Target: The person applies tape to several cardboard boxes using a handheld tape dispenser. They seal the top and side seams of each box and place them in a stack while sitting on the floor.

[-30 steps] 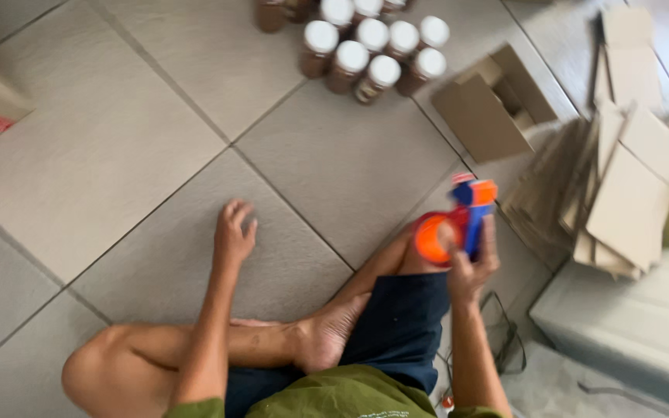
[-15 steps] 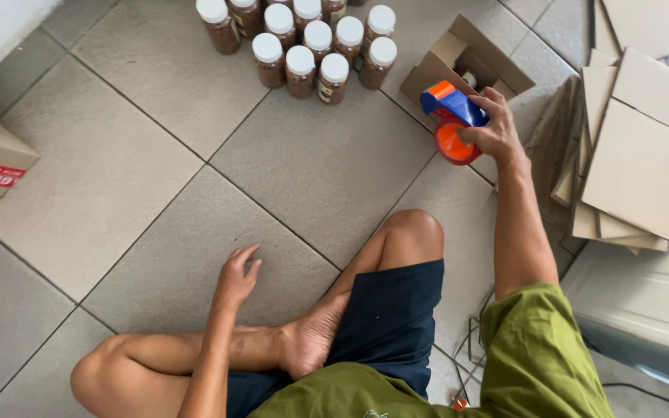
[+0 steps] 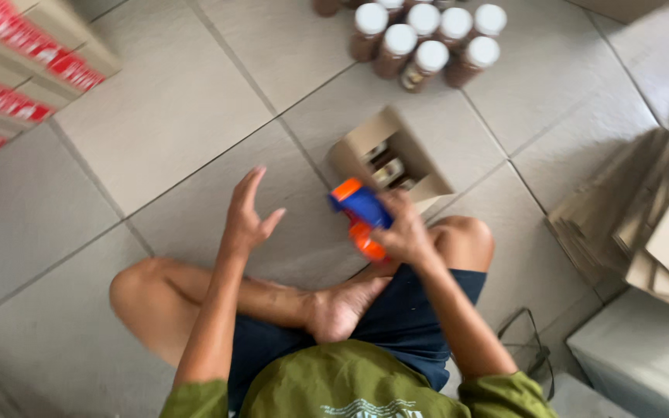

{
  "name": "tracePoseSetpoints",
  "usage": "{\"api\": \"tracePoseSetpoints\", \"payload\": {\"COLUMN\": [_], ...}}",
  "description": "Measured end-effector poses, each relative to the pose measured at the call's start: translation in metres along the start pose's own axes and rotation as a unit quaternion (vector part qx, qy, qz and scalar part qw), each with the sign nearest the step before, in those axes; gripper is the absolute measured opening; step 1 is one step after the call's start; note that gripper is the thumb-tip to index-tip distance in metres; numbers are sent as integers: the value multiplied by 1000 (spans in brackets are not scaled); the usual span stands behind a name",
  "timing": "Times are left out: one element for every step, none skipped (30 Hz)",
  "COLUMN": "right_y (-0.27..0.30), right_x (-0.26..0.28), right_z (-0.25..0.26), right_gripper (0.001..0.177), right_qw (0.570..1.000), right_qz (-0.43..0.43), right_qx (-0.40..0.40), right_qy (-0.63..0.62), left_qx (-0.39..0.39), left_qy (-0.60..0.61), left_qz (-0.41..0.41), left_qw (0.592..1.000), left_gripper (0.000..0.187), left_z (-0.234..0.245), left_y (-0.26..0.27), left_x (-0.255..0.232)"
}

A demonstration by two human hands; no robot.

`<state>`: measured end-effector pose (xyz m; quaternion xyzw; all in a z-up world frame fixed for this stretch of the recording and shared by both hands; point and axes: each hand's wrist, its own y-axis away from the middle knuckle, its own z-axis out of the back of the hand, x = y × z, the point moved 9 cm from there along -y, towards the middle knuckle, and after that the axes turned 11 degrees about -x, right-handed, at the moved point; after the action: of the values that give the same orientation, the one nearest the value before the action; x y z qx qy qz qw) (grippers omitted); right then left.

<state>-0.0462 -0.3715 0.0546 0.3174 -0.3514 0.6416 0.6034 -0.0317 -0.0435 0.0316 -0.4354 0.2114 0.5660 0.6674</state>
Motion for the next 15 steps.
{"api": "tracePoseSetpoints", "payload": {"right_y": [13,29,34,44,53,52,50,43,32,21,9,-2,-26,-43,-60], "right_x": [28,56,64,74,83,84,86,89,116,142,169,140,108,75,67], "right_z": [-31,-62,-81,-105,-127,-132,-137,-141,-119,-92,-65,-51,-19,17,7], "right_gripper": [73,74,74,77,81,81,84,88,88,87,86,86,81,76,76], "right_qw": [999,995,993,986,976,974,969,965,963,963,962,962,983,992,993], "right_qz": [0,0,9,6,4,8,24,41,47,50,51,50,37,22,21], "right_qx": [45,93,114,159,203,216,236,250,258,251,244,249,139,25,28], "right_qy": [-12,-26,-31,-52,-73,-72,-73,-72,-69,-88,-108,-103,-112,-120,-116], "left_qx": [0,-2,-17,27,71,62,32,2,-7,-25,-43,-45,-40,-32,-32], "left_qy": [47,90,79,53,28,24,-12,-45,-47,-82,-117,-114,-118,-123,-119], "left_qz": [-8,-16,-3,13,31,40,27,9,14,40,66,71,73,74,78], "left_qw": [999,996,997,998,997,997,999,999,999,995,990,990,990,989,989], "left_gripper": [82,90,90,71,57,57,52,47,47,54,66,66,55,44,44], "left_z": [4,10,19,19,19,24,32,37,36,33,29,29,26,24,24], "left_y": [-10,-19,-20,-18,-15,-13,-12,-18,-16,-13,-10,-8,-6,-2,-7], "left_x": [-8,-14,-5,5,16,22,24,26,28,33,39,40,39,38,38]}}
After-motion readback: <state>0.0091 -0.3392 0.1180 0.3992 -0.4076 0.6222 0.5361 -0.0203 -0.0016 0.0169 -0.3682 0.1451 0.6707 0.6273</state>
